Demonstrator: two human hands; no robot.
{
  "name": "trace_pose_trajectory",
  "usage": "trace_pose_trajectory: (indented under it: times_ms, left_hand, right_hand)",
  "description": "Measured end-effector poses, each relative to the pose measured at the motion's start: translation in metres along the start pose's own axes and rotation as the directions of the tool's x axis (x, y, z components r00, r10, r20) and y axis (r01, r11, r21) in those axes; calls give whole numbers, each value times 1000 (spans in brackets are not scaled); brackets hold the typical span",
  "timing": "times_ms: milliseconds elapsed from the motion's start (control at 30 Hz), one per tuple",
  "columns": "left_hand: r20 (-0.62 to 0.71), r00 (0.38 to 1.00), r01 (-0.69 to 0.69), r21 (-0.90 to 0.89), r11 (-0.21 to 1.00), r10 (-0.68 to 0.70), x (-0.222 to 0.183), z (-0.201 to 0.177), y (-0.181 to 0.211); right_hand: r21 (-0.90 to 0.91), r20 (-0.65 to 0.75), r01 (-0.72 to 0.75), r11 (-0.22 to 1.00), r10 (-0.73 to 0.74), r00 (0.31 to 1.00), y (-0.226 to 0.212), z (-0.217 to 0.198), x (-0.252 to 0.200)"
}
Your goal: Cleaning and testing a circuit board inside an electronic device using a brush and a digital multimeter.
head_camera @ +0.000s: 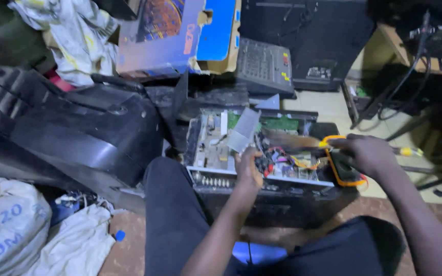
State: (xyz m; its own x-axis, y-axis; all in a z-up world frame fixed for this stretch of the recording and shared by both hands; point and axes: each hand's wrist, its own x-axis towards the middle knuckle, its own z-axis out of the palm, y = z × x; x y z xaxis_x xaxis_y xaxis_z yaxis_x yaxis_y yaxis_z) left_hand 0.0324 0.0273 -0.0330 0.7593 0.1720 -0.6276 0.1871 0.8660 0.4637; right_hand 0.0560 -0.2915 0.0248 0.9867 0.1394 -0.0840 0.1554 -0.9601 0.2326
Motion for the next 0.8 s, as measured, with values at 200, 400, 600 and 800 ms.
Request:
trace_pose_trajectory:
  times_ms: [200,400,600,800]
  left_hand:
    - [-54,991,130,141,981,-124,-19,12,17]
    - [-12,991,134,117,984,-133,12,-4,1]
    - [-30,990,144,165,976,-141,-18,7,18]
    - [-42,989,143,136,980,-139,7,-3,2]
  right_hand:
    - [871,-491,318,374,664,564,9,30,14]
    - [176,-447,-8,984,87,890,58,40,-12]
    - [473,-305,-61,879,228,925,61,83,3]
    - [689,-677,391,610,350,647,49,32,-18]
